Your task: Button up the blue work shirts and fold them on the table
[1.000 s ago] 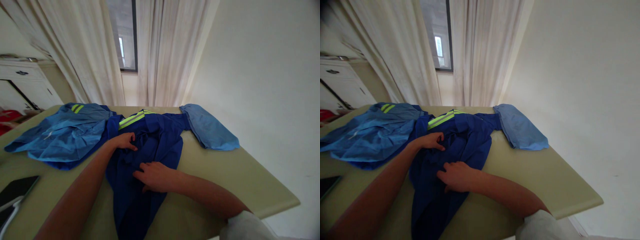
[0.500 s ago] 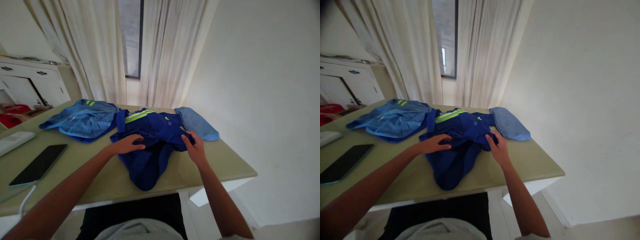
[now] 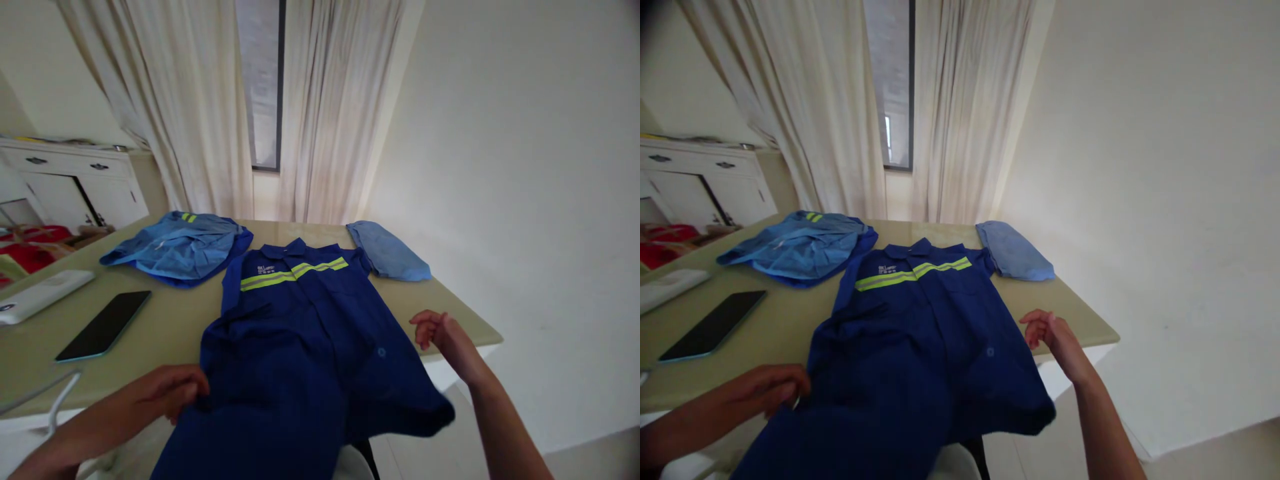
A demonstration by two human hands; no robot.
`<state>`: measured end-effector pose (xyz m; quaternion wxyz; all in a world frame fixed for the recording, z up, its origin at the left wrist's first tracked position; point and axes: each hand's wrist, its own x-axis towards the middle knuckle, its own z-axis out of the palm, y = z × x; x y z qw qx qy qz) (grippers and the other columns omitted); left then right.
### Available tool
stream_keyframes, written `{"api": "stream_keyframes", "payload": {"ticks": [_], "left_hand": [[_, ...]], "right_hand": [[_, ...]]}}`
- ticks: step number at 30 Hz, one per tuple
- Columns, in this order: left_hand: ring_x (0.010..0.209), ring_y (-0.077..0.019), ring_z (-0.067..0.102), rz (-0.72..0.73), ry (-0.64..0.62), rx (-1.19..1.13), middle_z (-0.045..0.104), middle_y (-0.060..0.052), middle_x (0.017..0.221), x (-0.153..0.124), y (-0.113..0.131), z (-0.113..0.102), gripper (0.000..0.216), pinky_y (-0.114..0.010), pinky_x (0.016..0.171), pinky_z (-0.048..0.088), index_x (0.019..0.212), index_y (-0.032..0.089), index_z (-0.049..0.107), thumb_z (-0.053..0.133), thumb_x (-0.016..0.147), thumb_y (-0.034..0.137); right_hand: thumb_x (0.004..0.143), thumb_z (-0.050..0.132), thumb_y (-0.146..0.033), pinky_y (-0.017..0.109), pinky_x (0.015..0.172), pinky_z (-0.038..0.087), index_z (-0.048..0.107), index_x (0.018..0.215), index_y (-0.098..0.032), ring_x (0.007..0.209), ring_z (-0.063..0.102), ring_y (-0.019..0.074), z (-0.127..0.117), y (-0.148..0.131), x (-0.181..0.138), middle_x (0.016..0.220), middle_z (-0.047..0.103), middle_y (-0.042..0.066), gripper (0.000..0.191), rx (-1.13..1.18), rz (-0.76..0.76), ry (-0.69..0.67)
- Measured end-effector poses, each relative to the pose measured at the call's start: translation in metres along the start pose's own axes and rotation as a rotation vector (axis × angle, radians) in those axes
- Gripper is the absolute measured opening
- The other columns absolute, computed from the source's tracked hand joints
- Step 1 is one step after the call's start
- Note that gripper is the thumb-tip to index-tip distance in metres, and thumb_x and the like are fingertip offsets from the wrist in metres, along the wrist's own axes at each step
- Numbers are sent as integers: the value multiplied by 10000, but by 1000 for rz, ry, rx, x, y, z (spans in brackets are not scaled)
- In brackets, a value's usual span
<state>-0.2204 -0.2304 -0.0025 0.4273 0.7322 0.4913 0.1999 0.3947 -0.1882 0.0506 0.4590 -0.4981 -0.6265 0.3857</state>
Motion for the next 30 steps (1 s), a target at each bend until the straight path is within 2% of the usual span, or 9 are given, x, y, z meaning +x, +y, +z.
{"api": "stream_keyframes", "payload": {"ticks": [3,6,9,12,15,18,24,26,30], "left_hand": [[729,-228,680,-53,116,-27,740,-17,814,44,42,1,518,-390,713,597,914,318,746,415,956,715],[1123,-296,684,81,318,249,752,-108,1198,105,76,5,560,-448,1020,539,1184,253,725,434,966,680],[1415,-438,497,-80,390,590,550,-202,1542,164,72,2,699,-650,1154,374,1399,199,640,452,933,686],[1432,-481,476,-290,331,664,496,-230,1585,202,40,-19,737,-728,1097,380,1435,191,620,391,941,687],[1363,-339,590,-202,361,593,644,-158,1462,215,11,-52,609,-515,1132,455,1351,199,680,340,979,542],[1284,-285,653,-82,481,581,684,-111,1421,213,9,-83,524,-404,1127,479,1303,194,710,452,903,414],[1464,-269,492,276,393,762,600,-68,1529,224,50,-132,467,-450,1261,332,1178,222,768,562,759,207],[1475,-292,472,255,400,817,622,-88,1501,231,59,-148,367,-499,1269,290,1092,220,777,584,782,190],[1453,-348,468,102,630,857,667,-108,1423,239,73,-160,247,-620,1236,214,1033,194,750,545,897,188]], "right_hand": [[950,535,-723,404,754,588,764,1014,-193,798,716,262,21,-6,42,887,762,119,581,-255,-80,17],[977,546,-653,452,977,564,730,1211,-200,1092,711,281,54,-1,94,1197,746,137,542,-493,-204,-25],[1002,550,-591,487,1217,374,571,1492,-206,1463,483,292,91,19,135,1581,508,162,624,-776,-298,-187],[1043,479,-595,496,1270,269,442,1603,-243,1569,319,294,122,42,153,1696,337,135,663,-967,-224,-344],[1083,339,-613,501,1280,233,400,1627,-280,1591,265,286,138,57,156,1713,305,100,641,-1034,-171,-351],[1084,313,-626,501,1282,215,364,1643,-296,1597,247,283,143,60,153,1722,284,90,651,-1061,-160,-339],[1086,269,-635,494,1280,199,335,1655,-287,1601,232,286,159,54,158,1729,263,103,670,-1086,-105,-309],[1080,264,-650,489,1280,190,335,1654,-293,1601,232,289,171,53,167,1731,261,99,679,-1083,-96,-297],[1072,242,-669,487,1276,177,322,1658,-297,1604,218,289,198,53,196,1736,247,99,699,-1069,-29,-244]]}}
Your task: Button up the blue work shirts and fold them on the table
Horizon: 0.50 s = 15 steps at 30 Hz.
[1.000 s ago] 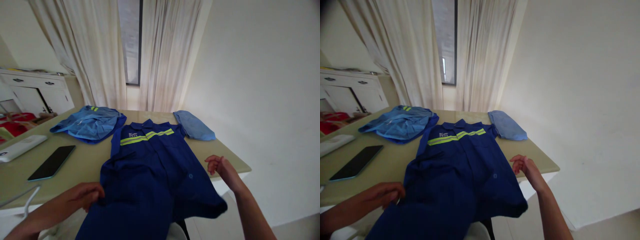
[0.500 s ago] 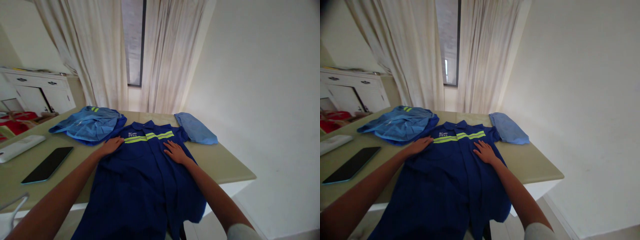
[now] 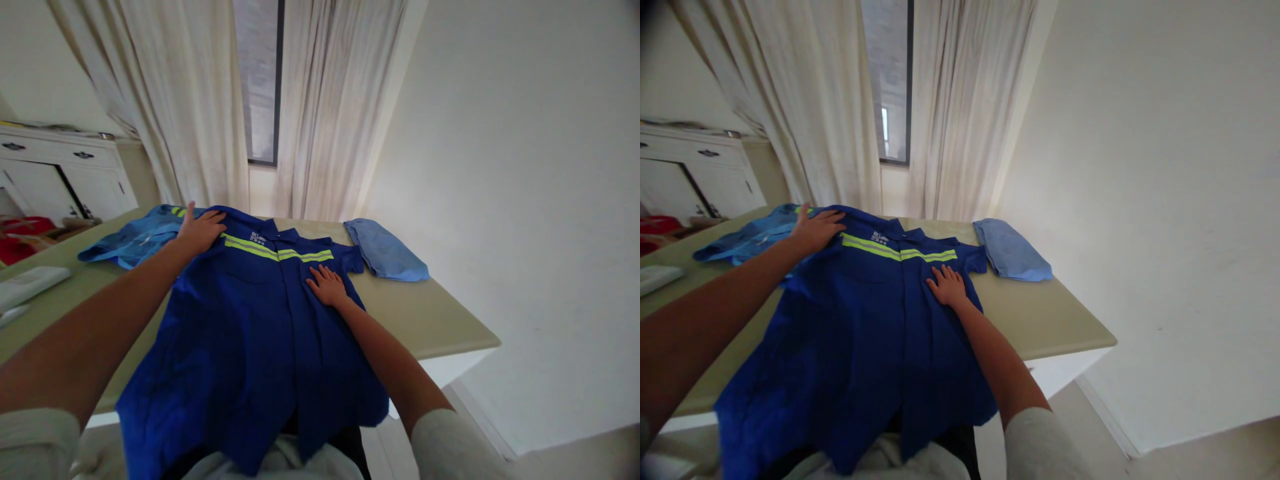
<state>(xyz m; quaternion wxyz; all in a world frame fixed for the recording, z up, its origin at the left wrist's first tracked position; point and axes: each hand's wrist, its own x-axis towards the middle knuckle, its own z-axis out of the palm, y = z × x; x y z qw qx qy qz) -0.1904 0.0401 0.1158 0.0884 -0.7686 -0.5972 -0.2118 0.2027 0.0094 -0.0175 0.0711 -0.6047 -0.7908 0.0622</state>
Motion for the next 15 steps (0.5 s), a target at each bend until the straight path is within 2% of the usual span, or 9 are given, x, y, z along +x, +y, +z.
{"api": "stream_keyframes", "payload": {"ticks": [3,6,8,10,12,15], "left_hand": [[1342,-335,571,-71,6,26,681,-130,1390,-6,27,5,389,-631,1198,223,1258,160,685,387,1010,206],[1302,-329,615,33,-194,42,696,-148,1368,-31,65,33,486,-542,1175,318,1335,174,669,332,1056,387],[1403,-342,541,104,-360,13,613,-173,1490,-51,82,63,636,-493,1181,344,1435,193,621,327,1034,590],[1523,-373,393,54,-472,0,419,-181,1653,-66,85,93,794,-534,1219,291,1579,230,476,301,988,731],[1596,-377,232,-6,-533,-5,223,-150,1739,-69,78,113,852,-580,1253,201,1654,283,329,275,965,780],[1624,-349,125,-8,-609,-35,117,-109,1762,-54,68,120,833,-580,1271,149,1673,316,255,322,965,747]], "right_hand": [[1081,246,-633,494,1271,169,310,1665,-261,1605,206,298,2,-12,29,1737,232,125,695,28,99,2],[1086,259,-609,506,1270,156,309,1665,-251,1605,197,303,3,-15,49,1741,217,130,683,48,121,-4],[1083,270,-615,505,1269,160,320,1660,-262,1603,202,299,3,-13,57,1741,224,119,678,49,85,-3],[1079,275,-625,495,1270,166,332,1655,-282,1601,215,288,3,-8,62,1740,234,105,673,41,76,8],[1077,273,-635,485,1273,170,339,1652,-301,1599,224,277,3,-2,66,1740,240,90,668,29,104,18],[1070,262,-658,481,1273,176,340,1651,-319,1599,226,271,2,7,72,1741,241,74,677,21,125,8]]}}
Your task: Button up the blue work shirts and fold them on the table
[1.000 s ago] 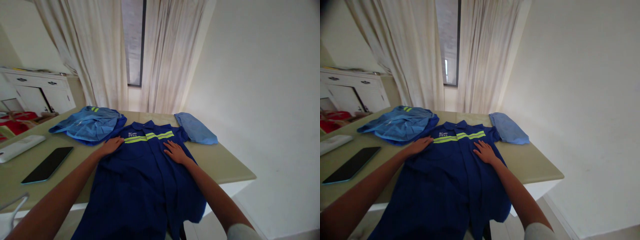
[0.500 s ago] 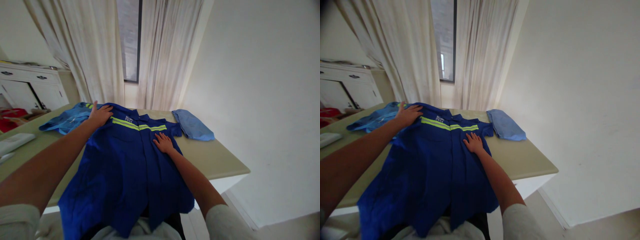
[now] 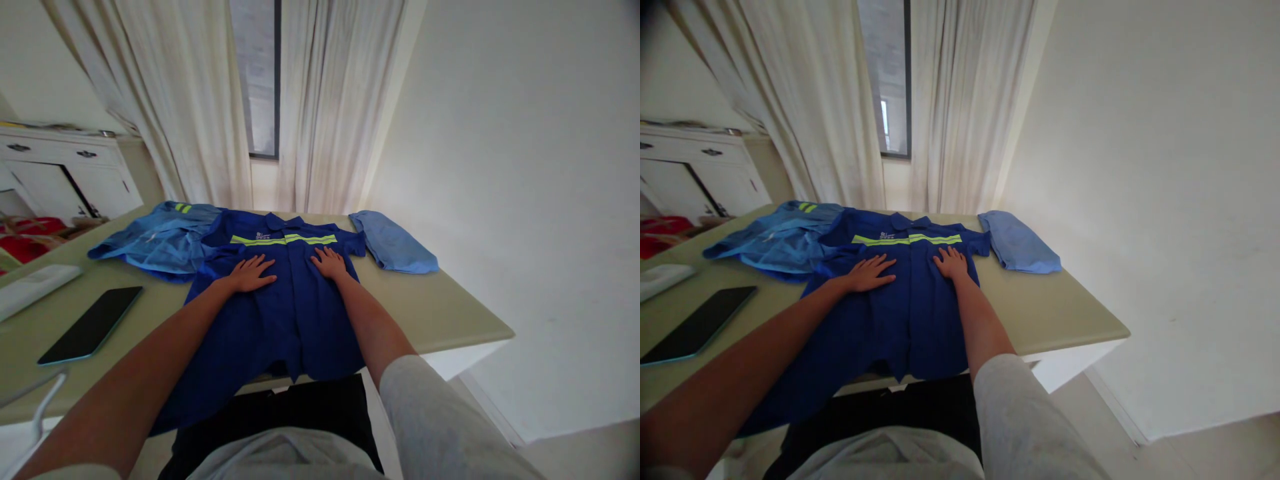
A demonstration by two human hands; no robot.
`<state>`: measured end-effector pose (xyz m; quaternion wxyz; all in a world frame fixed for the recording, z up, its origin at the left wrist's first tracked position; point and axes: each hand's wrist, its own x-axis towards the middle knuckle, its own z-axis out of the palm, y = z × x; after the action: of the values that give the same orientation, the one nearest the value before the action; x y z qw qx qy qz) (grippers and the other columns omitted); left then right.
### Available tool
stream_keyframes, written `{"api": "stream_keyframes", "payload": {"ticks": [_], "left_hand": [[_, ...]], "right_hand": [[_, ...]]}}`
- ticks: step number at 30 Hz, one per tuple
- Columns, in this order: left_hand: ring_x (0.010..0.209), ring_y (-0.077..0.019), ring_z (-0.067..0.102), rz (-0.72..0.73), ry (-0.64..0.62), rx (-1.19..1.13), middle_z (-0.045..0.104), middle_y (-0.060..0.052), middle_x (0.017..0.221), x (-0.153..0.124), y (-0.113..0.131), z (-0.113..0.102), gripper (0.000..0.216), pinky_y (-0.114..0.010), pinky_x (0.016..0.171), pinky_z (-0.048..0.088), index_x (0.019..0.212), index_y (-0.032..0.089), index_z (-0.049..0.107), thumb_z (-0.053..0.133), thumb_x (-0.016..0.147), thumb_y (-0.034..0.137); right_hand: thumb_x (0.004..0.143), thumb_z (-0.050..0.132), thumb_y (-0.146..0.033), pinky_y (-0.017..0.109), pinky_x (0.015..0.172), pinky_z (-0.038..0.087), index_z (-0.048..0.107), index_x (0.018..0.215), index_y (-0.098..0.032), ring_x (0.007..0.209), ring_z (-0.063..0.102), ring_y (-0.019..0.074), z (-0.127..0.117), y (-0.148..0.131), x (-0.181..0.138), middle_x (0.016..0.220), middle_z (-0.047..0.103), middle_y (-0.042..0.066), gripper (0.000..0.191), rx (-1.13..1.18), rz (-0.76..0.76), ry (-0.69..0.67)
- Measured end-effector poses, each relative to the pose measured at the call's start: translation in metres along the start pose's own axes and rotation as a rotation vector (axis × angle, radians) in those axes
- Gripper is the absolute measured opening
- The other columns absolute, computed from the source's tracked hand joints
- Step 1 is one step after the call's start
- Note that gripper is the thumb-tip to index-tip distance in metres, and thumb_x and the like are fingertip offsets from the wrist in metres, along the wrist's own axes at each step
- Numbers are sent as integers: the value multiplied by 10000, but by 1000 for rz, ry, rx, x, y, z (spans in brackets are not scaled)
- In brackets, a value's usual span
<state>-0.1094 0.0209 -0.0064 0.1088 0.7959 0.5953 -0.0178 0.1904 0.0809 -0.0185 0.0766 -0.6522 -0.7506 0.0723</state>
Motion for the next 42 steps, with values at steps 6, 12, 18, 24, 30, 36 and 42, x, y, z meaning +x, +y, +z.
{"api": "stream_keyframes", "payload": {"ticks": [6,12,18,24,30,36,42], "left_hand": [[1598,-362,234,79,38,0,243,-158,1727,-10,43,-5,822,-596,1272,160,1642,208,358,403,971,681],[1530,-300,396,414,210,-158,454,-131,1642,-70,75,22,644,-503,1260,280,1551,212,496,298,1062,583],[1241,-271,619,754,165,-161,673,-90,1333,-151,118,-9,511,-419,1098,458,1342,270,636,703,916,544],[904,-176,718,377,328,-418,747,-28,983,-162,128,-1,247,-302,838,552,1071,229,696,457,1069,292],[1240,-297,644,535,248,-250,674,-75,1393,-182,144,24,602,-472,1052,535,1390,303,623,834,828,346],[1080,-231,734,375,353,-147,766,-65,1238,-186,165,69,383,-391,948,618,1303,240,691,599,958,104],[1260,-193,675,615,245,-339,686,-34,1422,-208,174,48,366,-351,1072,566,1394,295,651,490,1069,342]], "right_hand": [[1066,259,-665,493,1268,193,332,1655,-315,1593,244,291,-1,12,8,1738,247,83,689,-1,48,10],[1062,260,-678,478,1266,217,344,1652,-305,1589,259,285,0,21,5,1731,269,85,702,-17,40,8],[1069,292,-647,482,1257,243,396,1630,-269,1572,300,299,2,25,2,1707,324,105,684,-5,11,64],[1071,293,-642,474,1247,266,439,1606,-254,1551,339,301,3,27,0,1684,375,108,677,6,-18,84],[1066,324,-635,481,1239,284,446,1602,-243,1542,355,313,3,28,1,1684,373,112,675,18,-28,95],[1071,329,-617,473,1250,263,442,1604,-235,1553,334,309,1,25,-7,1683,375,111,665,35,-18,92],[1070,316,-632,461,1246,266,432,1606,-241,1557,326,299,1,26,-19,1697,347,110,674,39,-18,77]]}}
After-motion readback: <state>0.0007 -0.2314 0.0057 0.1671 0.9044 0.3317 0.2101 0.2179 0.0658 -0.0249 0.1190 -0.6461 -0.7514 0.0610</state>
